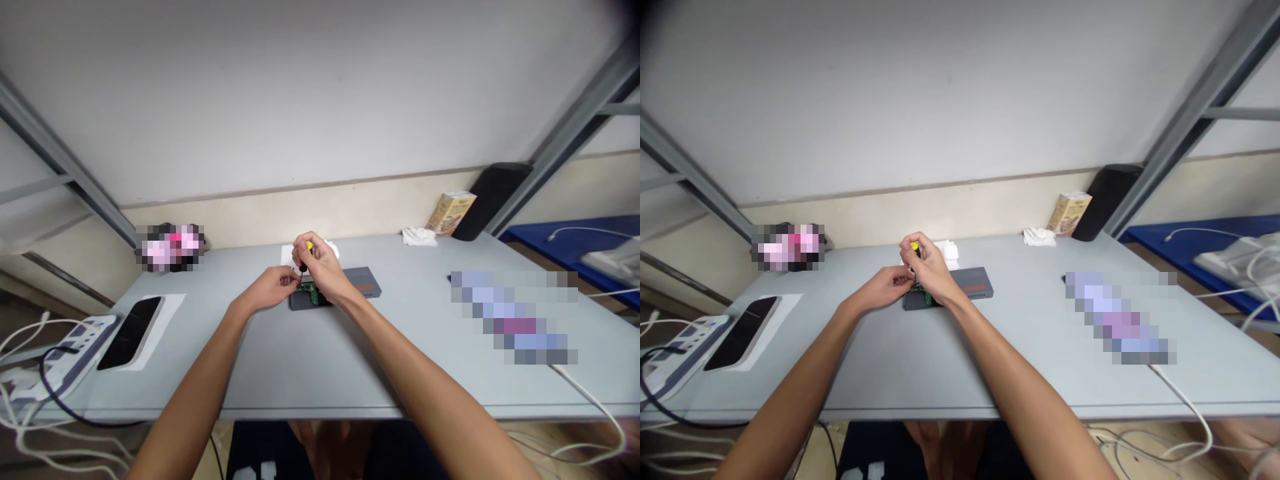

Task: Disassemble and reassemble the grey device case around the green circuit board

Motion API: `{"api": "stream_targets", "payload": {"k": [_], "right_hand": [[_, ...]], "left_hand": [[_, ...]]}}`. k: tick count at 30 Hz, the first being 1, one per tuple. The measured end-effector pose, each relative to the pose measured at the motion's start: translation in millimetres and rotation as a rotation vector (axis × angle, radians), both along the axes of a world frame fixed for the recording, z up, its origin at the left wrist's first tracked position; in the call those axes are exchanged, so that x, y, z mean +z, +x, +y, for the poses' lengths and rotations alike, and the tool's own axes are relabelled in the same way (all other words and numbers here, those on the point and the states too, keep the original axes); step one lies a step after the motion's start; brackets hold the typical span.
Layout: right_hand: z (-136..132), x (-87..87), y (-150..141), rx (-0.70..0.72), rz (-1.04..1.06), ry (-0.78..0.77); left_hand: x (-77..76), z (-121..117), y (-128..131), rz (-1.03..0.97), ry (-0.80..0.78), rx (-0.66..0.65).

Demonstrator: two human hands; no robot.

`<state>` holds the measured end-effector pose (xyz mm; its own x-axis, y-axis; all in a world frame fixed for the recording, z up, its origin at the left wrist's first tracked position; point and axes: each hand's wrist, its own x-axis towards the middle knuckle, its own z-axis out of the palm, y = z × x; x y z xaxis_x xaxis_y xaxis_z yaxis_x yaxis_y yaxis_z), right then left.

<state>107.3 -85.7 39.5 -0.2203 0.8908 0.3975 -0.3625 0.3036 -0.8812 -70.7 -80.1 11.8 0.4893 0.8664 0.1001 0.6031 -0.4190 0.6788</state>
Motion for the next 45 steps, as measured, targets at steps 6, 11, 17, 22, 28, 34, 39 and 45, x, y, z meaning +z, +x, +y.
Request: {"api": "stream_targets", "payload": {"k": [6,11,17,22,28,34,39,45], "right_hand": [[0,-0.4,2,0.045,0.009,-0.001],[0,-2.1,-3,0.022,0.003,-0.030],[5,-6.8,-8,-0.037,0.080,-0.092],[3,-2.9,-7,-0.049,0.114,-0.093],[2,-0.9,-7,-0.101,0.053,-0.084],[-3,3.1,0,0.011,-0.025,-0.035],[-4,2.6,0,-0.007,-0.026,-0.041],[2,0.0,1,0.000,0.052,-0.086]], "left_hand": [[-2.0,3,-1,0.013,-0.007,-0.004],[-6.4,2,3,-0.001,0.006,0.017],[-16.6,3,7,-0.016,0.037,0.064],[-20.3,4,8,-0.036,0.045,0.081],[-21.5,5,8,-0.057,0.026,0.090],[-19.8,5,8,-0.049,0.041,0.079],[-20.1,4,8,-0.066,0.035,0.074],[-19.4,4,8,-0.068,0.037,0.049]]}}
